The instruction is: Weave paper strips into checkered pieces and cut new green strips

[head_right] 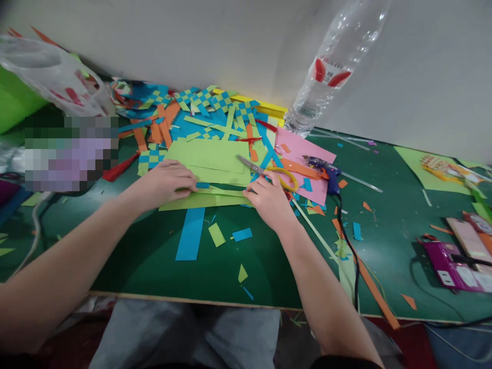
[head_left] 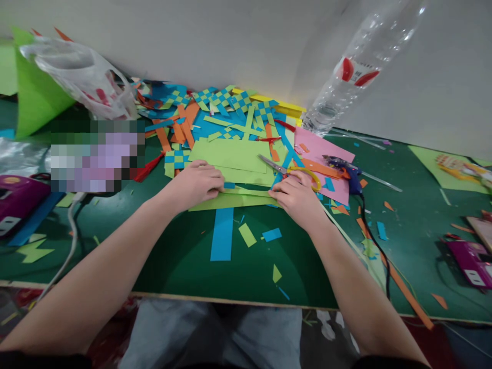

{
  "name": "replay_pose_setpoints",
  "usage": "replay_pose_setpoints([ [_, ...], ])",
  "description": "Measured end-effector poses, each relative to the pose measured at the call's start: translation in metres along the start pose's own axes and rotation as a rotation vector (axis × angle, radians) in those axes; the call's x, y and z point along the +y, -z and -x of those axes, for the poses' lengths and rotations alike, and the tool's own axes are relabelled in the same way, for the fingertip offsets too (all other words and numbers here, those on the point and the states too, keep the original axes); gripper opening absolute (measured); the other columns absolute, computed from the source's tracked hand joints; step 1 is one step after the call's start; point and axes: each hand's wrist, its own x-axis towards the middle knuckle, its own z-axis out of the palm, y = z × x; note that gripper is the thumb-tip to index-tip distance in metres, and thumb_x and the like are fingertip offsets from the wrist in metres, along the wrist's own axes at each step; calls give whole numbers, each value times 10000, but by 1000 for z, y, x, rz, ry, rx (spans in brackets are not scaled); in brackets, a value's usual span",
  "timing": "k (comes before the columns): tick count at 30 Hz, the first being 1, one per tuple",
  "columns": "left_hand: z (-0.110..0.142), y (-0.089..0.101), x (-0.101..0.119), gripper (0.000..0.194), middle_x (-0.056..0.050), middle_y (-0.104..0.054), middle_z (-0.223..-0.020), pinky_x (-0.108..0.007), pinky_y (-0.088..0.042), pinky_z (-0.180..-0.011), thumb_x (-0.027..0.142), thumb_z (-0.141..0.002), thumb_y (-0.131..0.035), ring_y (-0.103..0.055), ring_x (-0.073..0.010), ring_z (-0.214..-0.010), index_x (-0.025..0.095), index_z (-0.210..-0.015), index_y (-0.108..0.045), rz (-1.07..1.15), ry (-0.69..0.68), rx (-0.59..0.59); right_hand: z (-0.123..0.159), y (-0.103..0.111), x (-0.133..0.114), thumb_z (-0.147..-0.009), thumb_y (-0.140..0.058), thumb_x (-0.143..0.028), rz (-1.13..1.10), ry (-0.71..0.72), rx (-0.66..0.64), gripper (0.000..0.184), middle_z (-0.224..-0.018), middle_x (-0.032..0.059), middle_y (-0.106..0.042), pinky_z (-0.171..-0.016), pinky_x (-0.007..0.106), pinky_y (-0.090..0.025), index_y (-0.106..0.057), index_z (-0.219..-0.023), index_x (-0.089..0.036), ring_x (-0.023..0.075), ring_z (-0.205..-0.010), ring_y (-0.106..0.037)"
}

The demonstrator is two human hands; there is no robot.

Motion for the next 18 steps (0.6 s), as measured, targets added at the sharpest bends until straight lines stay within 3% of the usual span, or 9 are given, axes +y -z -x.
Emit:
replay_pose_setpoints([
  [18,0,-2,-3,192,-9,-721,-932,-373,-383,-908,230,-906,-509,-640,-178,-863,226,-813,-677,-15,-29,10,-1,1,-1,-935,-514,-102,-38,1,-5,269,-875,20,-725,-987,463,-374,-736,-876,-242,190,-859,-580],
])
